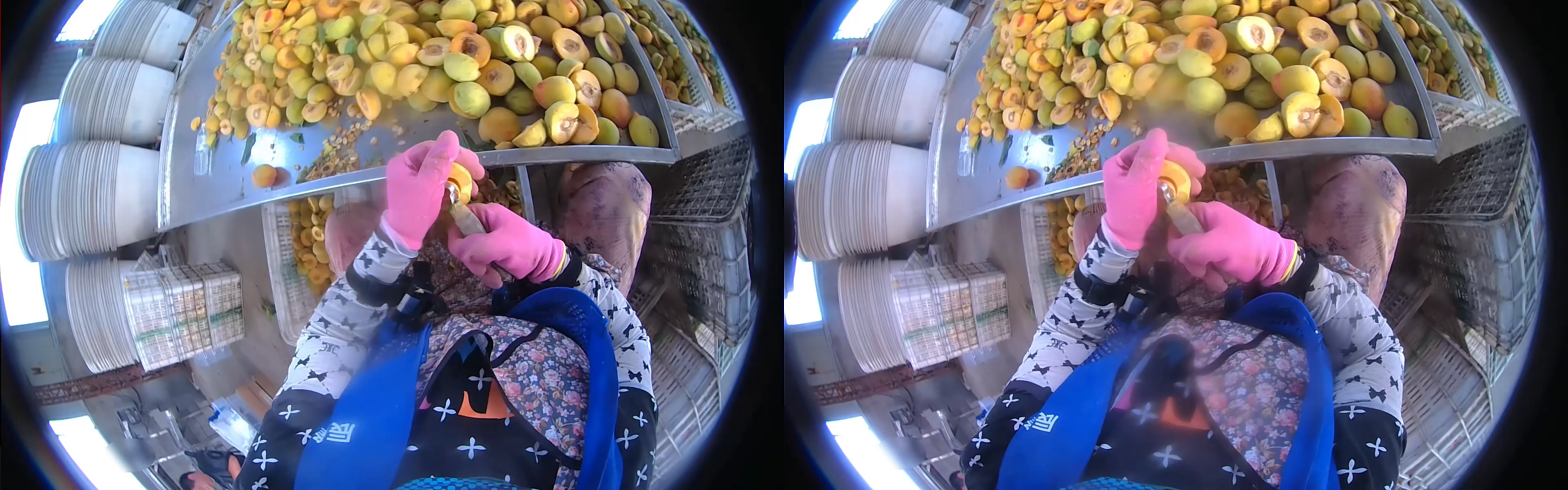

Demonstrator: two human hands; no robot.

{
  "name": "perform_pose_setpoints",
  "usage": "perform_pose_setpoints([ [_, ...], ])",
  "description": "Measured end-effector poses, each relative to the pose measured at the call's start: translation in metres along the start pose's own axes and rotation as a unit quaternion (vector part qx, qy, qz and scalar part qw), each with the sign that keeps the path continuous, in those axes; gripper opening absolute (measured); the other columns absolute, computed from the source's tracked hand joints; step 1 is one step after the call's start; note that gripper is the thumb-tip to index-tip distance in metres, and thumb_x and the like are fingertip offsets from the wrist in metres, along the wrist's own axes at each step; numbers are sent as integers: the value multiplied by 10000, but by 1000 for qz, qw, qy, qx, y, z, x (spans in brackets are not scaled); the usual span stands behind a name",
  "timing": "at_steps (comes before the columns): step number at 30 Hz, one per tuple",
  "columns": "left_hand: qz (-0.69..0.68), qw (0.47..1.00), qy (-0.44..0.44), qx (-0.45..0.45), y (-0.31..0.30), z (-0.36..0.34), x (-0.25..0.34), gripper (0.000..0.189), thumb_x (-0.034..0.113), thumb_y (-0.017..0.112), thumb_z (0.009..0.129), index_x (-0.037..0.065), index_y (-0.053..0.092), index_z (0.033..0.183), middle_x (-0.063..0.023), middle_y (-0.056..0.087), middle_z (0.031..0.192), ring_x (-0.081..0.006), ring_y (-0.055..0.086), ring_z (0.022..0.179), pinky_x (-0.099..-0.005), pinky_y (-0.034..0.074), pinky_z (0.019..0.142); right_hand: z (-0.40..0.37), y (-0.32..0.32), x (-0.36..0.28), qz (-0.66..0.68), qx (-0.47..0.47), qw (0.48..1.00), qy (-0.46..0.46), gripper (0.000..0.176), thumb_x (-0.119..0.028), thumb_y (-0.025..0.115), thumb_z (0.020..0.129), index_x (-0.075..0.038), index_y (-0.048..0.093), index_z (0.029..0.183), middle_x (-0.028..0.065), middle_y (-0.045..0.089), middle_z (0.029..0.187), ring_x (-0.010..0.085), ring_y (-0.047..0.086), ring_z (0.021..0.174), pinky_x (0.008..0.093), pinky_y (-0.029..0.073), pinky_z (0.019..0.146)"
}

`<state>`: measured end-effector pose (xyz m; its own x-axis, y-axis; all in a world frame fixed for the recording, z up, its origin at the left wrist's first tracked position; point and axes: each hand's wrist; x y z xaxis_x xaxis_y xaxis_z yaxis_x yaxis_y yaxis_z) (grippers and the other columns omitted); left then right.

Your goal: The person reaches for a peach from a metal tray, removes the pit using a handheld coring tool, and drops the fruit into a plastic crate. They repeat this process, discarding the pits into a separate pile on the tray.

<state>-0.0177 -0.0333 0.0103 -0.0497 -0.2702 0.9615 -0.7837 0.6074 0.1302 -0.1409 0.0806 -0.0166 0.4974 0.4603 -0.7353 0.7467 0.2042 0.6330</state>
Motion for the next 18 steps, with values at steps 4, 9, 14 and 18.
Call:
perform_pose_setpoints([
  [4, 19, 991, 97, 86, 1, -20, -5, 445, 322, 465, 1046, -31, 674, 874, -121, 710, 825, -156, 655, 709, -281, 527, 669, 2, 9, -3, 35, -31, 998, 43, 115, -121, 619, 789, -31, 567, 740, 35, 540, 583, 128, 500, 423, 258, 371, 402],
  [9, 45, 994, 22, -94, -32, -42, 2, 401, 267, 471, 1040, -32, 696, 896, -108, 718, 876, -138, 646, 746, -255, 512, 701, -1, 7, -3, 2, -94, 988, 121, 161, -107, 693, 774, -7, 571, 740, 35, 556, 579, 125, 509, 448, 240, 373, 415],
  [14, 159, 974, 116, 113, -134, -88, 34, 208, 176, 591, 955, 19, 718, 1003, -66, 720, 916, -126, 661, 788, -267, 533, 735, -5, 15, -7, -234, 21, 967, 99, 174, -170, 672, 849, -17, 617, 911, 35, 600, 646, 102, 553, 518, 250, 415, 475],
  [18, 419, 886, 113, 161, -200, -42, 31, 300, 239, 601, 957, 2, 684, 1119, -103, 709, 1052, -207, 669, 948, -313, 528, 821, 4, -2, 8, -528, 153, 832, 78, 328, -299, 658, 868, 11, 553, 893, 213, 663, 805, 359, 663, 742, 459, 510, 654],
])
Point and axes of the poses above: each hand's wrist, its own z-axis towards the middle knuckle, its own y-axis out of the palm, x = y × z
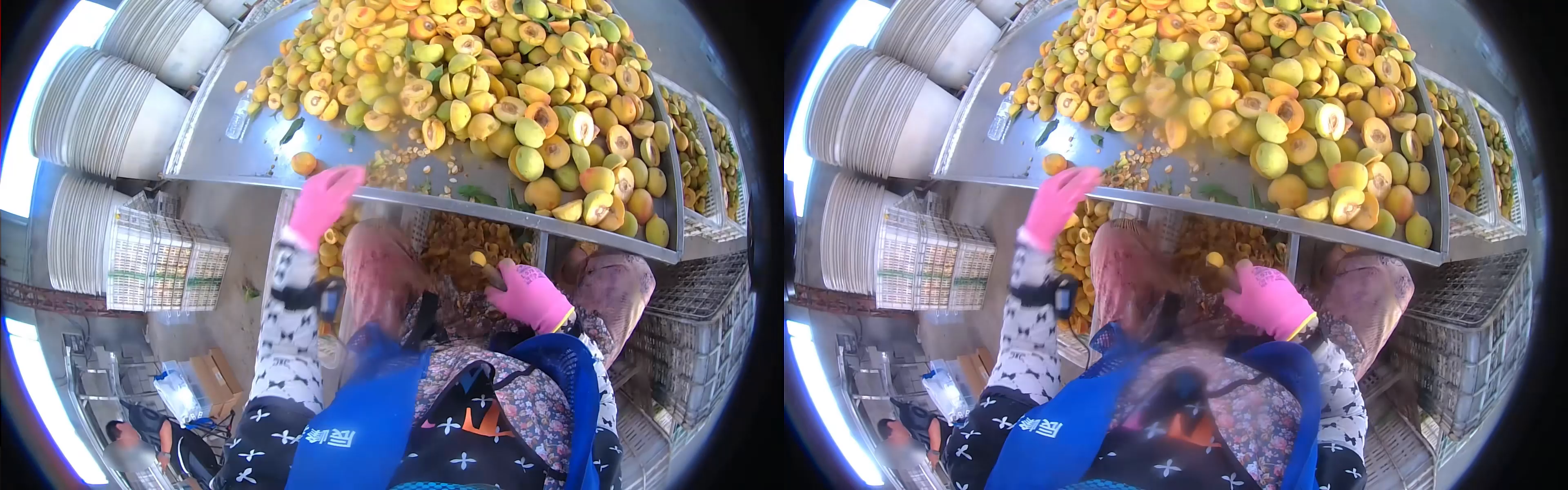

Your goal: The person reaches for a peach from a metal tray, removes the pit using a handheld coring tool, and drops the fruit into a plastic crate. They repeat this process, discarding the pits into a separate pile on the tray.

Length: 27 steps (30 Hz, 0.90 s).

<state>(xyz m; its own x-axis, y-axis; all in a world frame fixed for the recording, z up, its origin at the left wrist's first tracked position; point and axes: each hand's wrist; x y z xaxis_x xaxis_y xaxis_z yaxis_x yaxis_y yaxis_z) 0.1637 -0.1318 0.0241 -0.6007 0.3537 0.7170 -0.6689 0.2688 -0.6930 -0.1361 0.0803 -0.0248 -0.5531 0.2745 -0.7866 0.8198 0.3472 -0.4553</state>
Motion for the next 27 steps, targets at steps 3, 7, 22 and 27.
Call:
perform_pose_setpoints([
  [3, 98, 994, -31, -22, 51, 77, -18, 402, 331, 610, 931, 14, 663, 1174, -137, 690, 1120, -298, 631, 1065, -375, 488, 929, 11, -1, 19, -66, 81, 994, -40, 349, -332, 654, 854, 6, 567, 882, 231, 652, 812, 431, 637, 800, 497, 500, 718],
  [7, 272, 958, -74, -42, 116, 138, -16, 619, 525, 638, 852, 5, 653, 1187, -195, 665, 1113, -354, 578, 1136, -419, 420, 1027, 16, -14, 36, -70, 167, 982, -49, 352, -338, 668, 846, 2, 599, 904, 223, 652, 786, 415, 641, 791, 487, 506, 708],
  [22, -391, 916, 12, -93, 126, 28, 88, 336, 99, 684, 858, 3, 525, 1138, -118, 669, 1090, -199, 654, 910, -312, 525, 810, 7, -16, 4, 82, 346, 908, -223, 349, -220, 704, 873, -49, 604, 1160, 199, 679, 915, 384, 663, 792, 408, 530, 682],
  [27, -225, 962, 121, -91, 138, -11, 109, 160, 139, 550, 959, 14, 500, 1045, -139, 663, 1112, -194, 643, 952, -313, 516, 858, 1, -12, -15, 26, 402, 889, -216, 374, -187, 748, 821, -58, 622, 1149, 177, 690, 953, 377, 673, 830, 414, 547, 709],
])
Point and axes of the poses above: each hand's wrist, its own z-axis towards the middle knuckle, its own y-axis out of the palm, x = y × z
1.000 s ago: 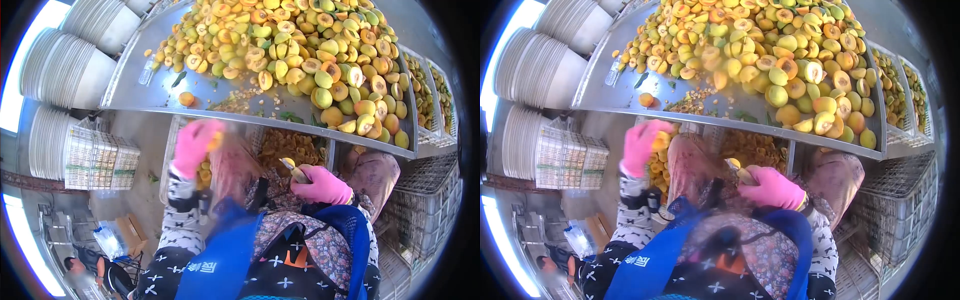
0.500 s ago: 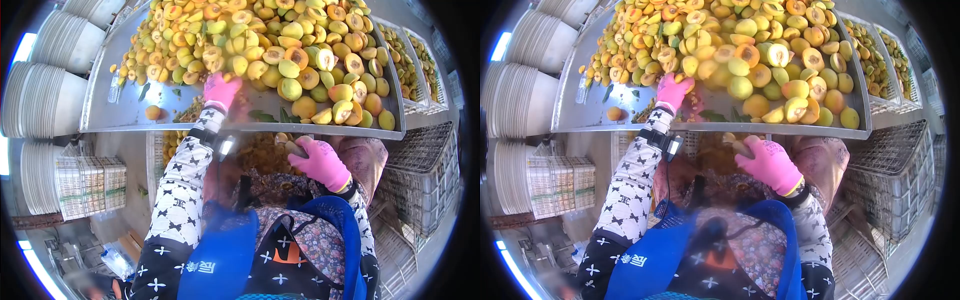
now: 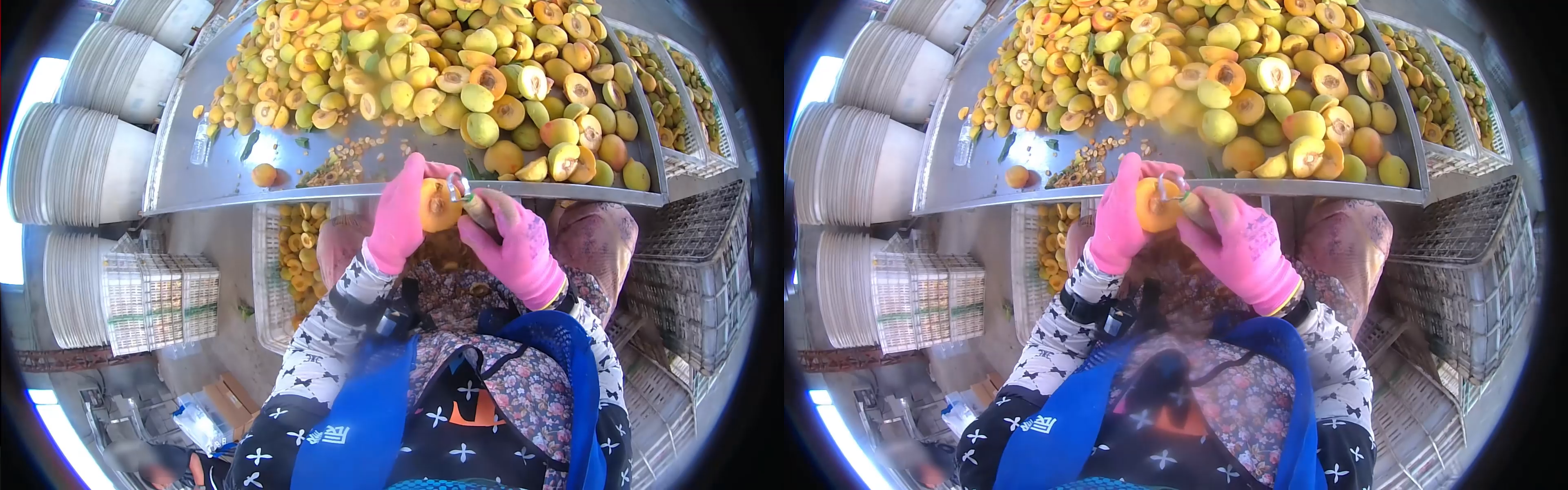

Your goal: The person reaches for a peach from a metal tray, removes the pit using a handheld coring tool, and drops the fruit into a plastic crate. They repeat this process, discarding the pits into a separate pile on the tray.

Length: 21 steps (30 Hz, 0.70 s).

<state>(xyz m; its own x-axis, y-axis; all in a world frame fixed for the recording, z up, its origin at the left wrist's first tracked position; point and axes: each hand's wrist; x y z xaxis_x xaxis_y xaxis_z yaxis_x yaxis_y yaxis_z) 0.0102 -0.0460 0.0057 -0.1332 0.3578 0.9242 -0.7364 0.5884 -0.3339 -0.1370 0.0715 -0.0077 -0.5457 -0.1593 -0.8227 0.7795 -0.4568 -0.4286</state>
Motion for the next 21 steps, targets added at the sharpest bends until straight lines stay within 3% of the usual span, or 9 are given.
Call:
perform_pose_setpoints([
  [2, 0, 999, -16, -31, -2, -3, 1, 165, 155, 551, 968, 19, 496, 1044, -130, 656, 1134, -190, 632, 992, -317, 509, 871, -2, 0, -5, 21, 41, 999, 14, 354, -188, 753, 816, -65, 637, 1126, 173, 691, 954, 372, 676, 833, 412, 548, 709],
  [4, 63, 996, 14, -63, 1, -2, -9, 301, 146, 683, 907, 25, 491, 1105, -116, 654, 1161, -203, 642, 1017, -325, 512, 863, -1, 1, -3, 23, 51, 998, 7, 335, -194, 760, 810, -75, 654, 1104, 162, 694, 951, 365, 679, 841, 416, 548, 718],
  [7, -218, 970, -104, -21, 22, -5, -3, 321, 272, 548, 1011, 6, 508, 1186, -117, 637, 1182, -195, 625, 1042, -313, 507, 870, -1, 4, 2, 36, 15, 999, 37, 284, -225, 752, 820, -81, 665, 1049, 152, 690, 904, 361, 672, 819, 433, 539, 700],
  [10, -174, 980, -98, 7, 33, -10, -1, 495, 417, 412, 1051, -34, 517, 1225, -143, 659, 1040, -212, 650, 924, -316, 530, 830, 0, 3, 9, -27, -6, 999, -24, 251, -150, 772, 779, -69, 666, 992, 157, 681, 840, 364, 672, 767, 402, 540, 669],
  [13, -357, 881, -309, 21, 17, -2, 13, 581, 494, 371, 1050, -41, 522, 1221, -165, 676, 950, -227, 674, 828, -332, 556, 770, -4, -10, -2, 2, -236, 968, -80, 173, -210, 726, 824, -91, 639, 915, 131, 656, 784, 362, 653, 734, 452, 516, 619],
  [16, -318, 915, -247, -8, -7, 3, 4, 605, 508, 341, 1052, -44, 521, 1219, -177, 681, 892, -214, 680, 794, -351, 568, 730, -16, 6, 1, 12, -25, 996, -89, 184, -218, 709, 820, -101, 604, 914, 104, 647, 780, 328, 655, 688, 446, 506, 593],
  [18, -33, 999, -27, -27, -8, -3, 2, 553, 449, 361, 1062, -45, 507, 1264, -173, 674, 1012, -212, 683, 812, -340, 563, 743, -13, 9, 13, -146, -57, 985, -68, 210, -231, 699, 829, -109, 580, 952, 89, 632, 780, 313, 650, 677, 436, 489, 601],
  [20, 35, 997, 51, -35, -7, -3, -9, 496, 390, 391, 1067, -32, 492, 1308, -165, 664, 1094, -210, 684, 824, -327, 557, 770, -13, 6, 11, -182, -80, 979, -47, 256, -202, 718, 819, -94, 598, 1018, 90, 643, 832, 315, 649, 716, 422, 482, 620],
  [21, 3, 998, 25, -53, -7, -3, -8, 465, 355, 418, 1060, -17, 478, 1333, -163, 655, 1129, -208, 682, 852, -327, 550, 793, -14, 8, 12, -195, -85, 976, -44, 259, -204, 718, 818, -98, 592, 1019, 86, 639, 825, 315, 648, 716, 426, 475, 627],
])
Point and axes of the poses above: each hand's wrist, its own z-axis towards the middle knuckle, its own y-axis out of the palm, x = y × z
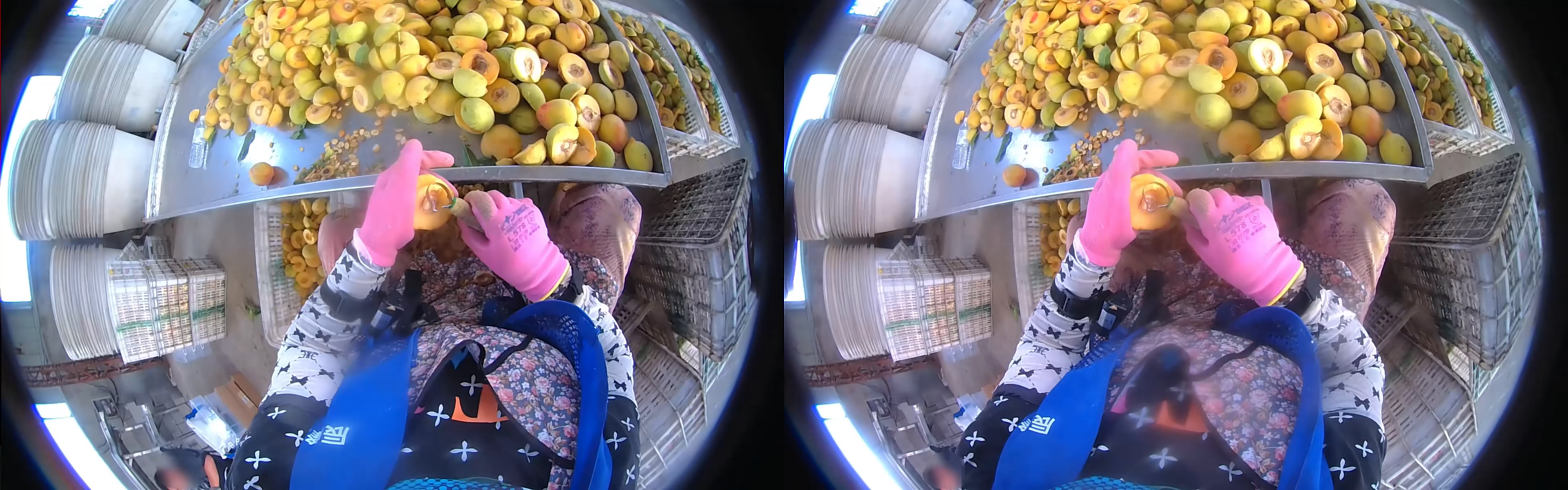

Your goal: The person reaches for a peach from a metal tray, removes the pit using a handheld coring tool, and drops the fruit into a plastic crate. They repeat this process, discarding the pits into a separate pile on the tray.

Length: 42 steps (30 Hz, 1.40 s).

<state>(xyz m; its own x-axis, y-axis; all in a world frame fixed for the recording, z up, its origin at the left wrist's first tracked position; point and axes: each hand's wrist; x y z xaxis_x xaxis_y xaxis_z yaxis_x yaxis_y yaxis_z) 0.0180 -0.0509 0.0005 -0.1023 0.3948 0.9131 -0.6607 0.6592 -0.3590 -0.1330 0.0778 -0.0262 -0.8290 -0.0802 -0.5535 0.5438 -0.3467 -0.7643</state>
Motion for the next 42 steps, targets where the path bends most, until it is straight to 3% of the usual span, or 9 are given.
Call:
perform_pose_setpoints([
  [7, 74, 983, 166, -39, -6, -2, -31, 379, 238, 577, 984, 5, 546, 1281, -114, 646, 1142, -153, 620, 1029, -327, 505, 876, -1, 6, 6, -20, -13, 1000, -15, 263, -213, 713, 804, -114, 574, 1003, 78, 614, 816, 310, 644, 724, 435, 457, 643],
  [14, -214, 935, -278, -53, -5, 5, 6, 349, 143, 606, 939, 15, 572, 1262, -94, 662, 1024, -147, 634, 935, -278, 498, 792, -5, 8, 6, -32, -77, 996, -11, 254, -207, 690, 807, -101, 550, 992, 104, 627, 823, 334, 645, 726, 436, 478, 642],
  [20, -151, 946, -271, -91, -5, 5, 10, 340, 182, 557, 967, -5, 574, 1250, -77, 678, 931, -149, 645, 832, -263, 491, 751, -15, 22, 3, 214, -135, 967, 43, 208, -174, 662, 838, -47, 547, 955, 176, 638, 777, 401, 644, 766, 467, 506, 666],
  [23, 34, 992, 56, -108, -10, 5, -17, 342, 257, 539, 1003, -5, 593, 1216, -81, 685, 929, -156, 653, 785, -277, 510, 716, -16, 26, 0, 300, -100, 945, 81, 172, -147, 646, 863, -31, 557, 953, 159, 613, 712, 351, 632, 673, 426, 490, 612],
  [24, -73, 996, -41, -34, -2, 3, -8, 340, 282, 535, 1010, -4, 610, 1178, -80, 688, 924, -160, 656, 781, -280, 516, 702, -14, 24, -1, 327, -103, 934, 102, 170, -154, 644, 867, -31, 563, 952, 138, 607, 695, 311, 625, 631, 405, 485, 587],
  [26, -281, 925, -232, 112, 23, -9, 15, 360, 332, 526, 1024, -1, 643, 1101, -78, 694, 913, -167, 662, 772, -286, 528, 672, -10, 15, -9, 394, -155, 889, 174, 161, -155, 638, 872, -29, 572, 946, 95, 593, 672, 230, 597, 564, 360, 467, 537],
  [31, -256, 930, -242, 100, 27, -6, 11, 438, 378, 497, 1034, -6, 670, 912, -118, 692, 841, -187, 669, 716, -282, 548, 630, -11, 6, -17, 673, -322, 600, 287, 183, -133, 653, 870, -4, 600, 989, 43, 586, 684, 110, 526, 471, 266, 413, 428],
  [37, -358, 887, -289, 24, -9, 5, 25, 472, 374, 461, 1046, -27, 661, 901, -151, 682, 829, -209, 666, 685, -318, 552, 623, -5, -19, -9, 732, -345, 526, 263, 115, -64, 622, 866, 11, 611, 952, 42, 559, 617, 114, 493, 451, 251, 380, 417],
  [42, 52, 945, -322, -31, -147, -67, 11, 374, 333, 629, 971, -12, 687, 1101, -98, 712, 925, -167, 677, 860, -269, 529, 780, -12, -12, 8, 305, -350, 876, 131, 200, -182, 684, 836, -25, 629, 948, 120, 626, 683, 243, 647, 634, 373, 479, 585],
])
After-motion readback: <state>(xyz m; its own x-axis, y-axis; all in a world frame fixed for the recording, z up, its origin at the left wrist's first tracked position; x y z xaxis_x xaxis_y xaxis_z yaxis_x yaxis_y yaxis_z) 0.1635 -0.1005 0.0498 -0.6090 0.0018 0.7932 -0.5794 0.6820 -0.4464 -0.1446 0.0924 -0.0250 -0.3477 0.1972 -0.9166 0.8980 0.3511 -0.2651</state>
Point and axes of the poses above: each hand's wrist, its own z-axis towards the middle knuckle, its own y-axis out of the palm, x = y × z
